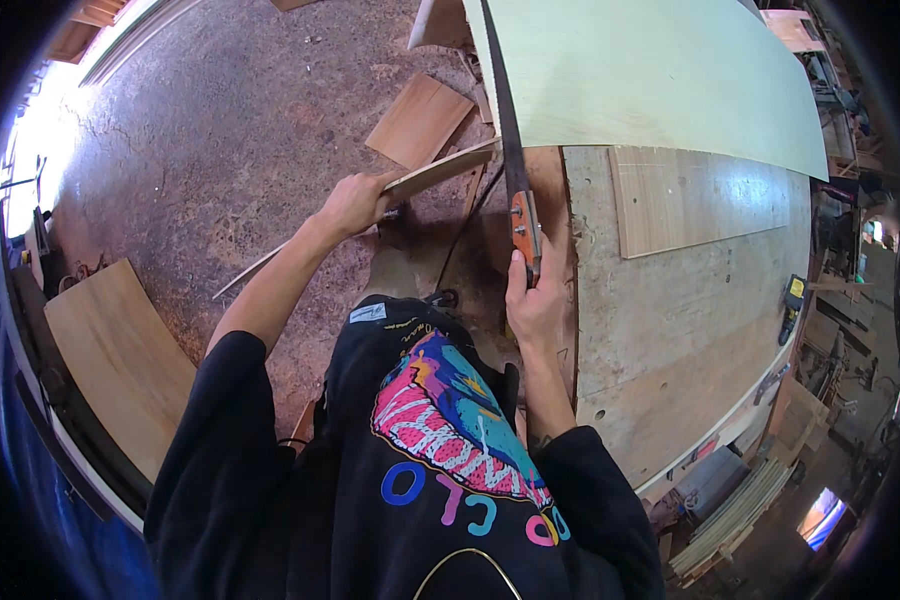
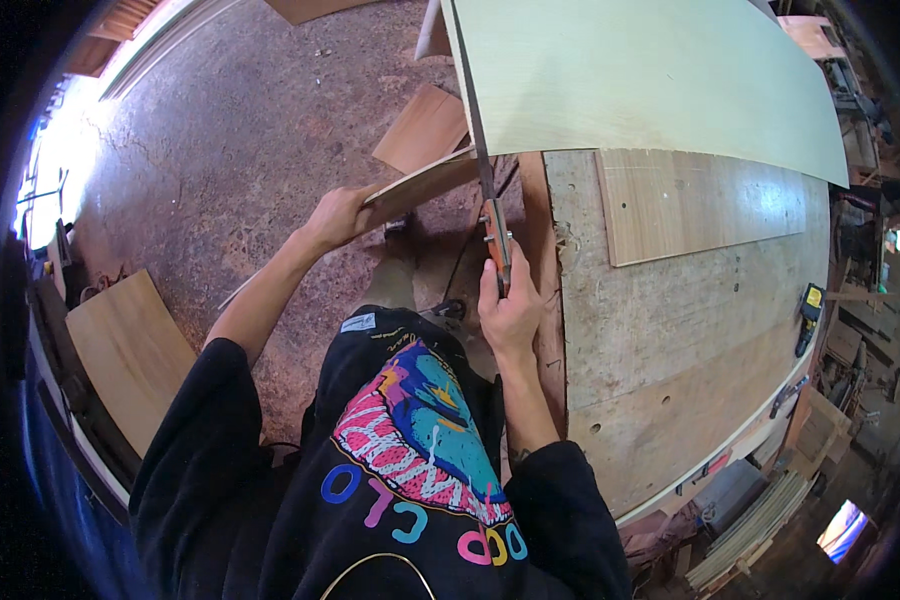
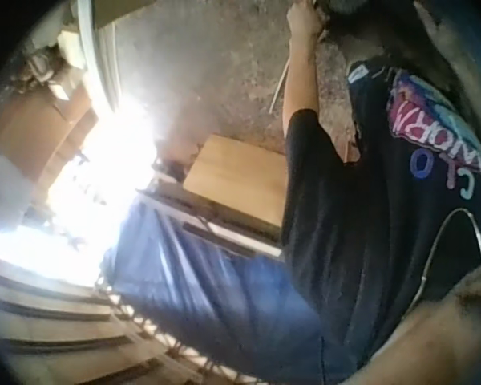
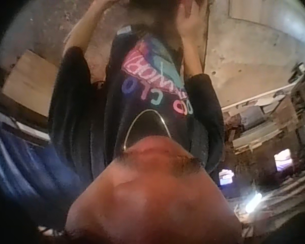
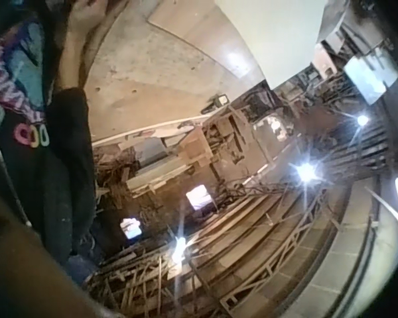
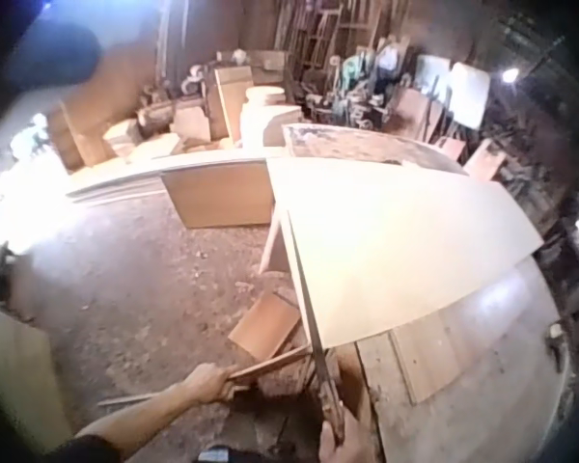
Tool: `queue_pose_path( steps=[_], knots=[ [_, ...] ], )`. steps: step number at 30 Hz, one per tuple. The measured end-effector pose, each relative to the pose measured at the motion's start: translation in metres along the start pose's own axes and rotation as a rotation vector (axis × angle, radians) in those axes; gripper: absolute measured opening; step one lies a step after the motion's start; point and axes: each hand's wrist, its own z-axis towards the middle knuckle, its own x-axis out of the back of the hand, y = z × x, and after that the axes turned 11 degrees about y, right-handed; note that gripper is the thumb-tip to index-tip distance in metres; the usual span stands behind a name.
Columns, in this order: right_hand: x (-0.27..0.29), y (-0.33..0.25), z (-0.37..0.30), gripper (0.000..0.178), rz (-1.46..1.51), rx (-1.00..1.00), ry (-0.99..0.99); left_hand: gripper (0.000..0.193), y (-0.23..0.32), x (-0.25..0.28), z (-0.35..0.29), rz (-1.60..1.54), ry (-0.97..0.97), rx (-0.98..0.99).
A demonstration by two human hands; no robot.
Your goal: Sawing a piece of wood or bamboo sheet with a hand saw.
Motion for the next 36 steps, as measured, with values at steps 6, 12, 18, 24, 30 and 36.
queue_pose_path(
  steps=[6,12,18,24,30,36],
  knots=[
    [0.016,-0.015,0.014,0.037,0.061,-0.017,-0.077,0.045,0.006,-0.013,-0.008,-0.053,0.015,0.060],
    [0.032,0.002,0.009,0.033,0.123,-0.193,-0.065,0.038,0.005,-0.011,-0.003,-0.255,0.103,-0.030],
    [0.091,-0.038,-0.023,0.028,0.199,-0.517,0.060,0.080,-0.049,-0.049,0.024,-0.623,-0.402,0.607],
    [0.123,-0.085,-0.037,0.025,0.188,-0.601,0.206,0.063,-0.015,-0.129,0.085,-0.626,-0.095,0.009],
    [0.147,-0.140,-0.037,0.031,-0.113,-0.501,0.077,0.049,0.035,-0.164,0.156,-0.855,-0.150,-0.452],
    [0.209,-0.209,-0.001,0.049,-0.435,-0.394,-0.226,0.046,0.036,-0.157,0.173,-0.825,-0.358,-0.433]
  ],
)
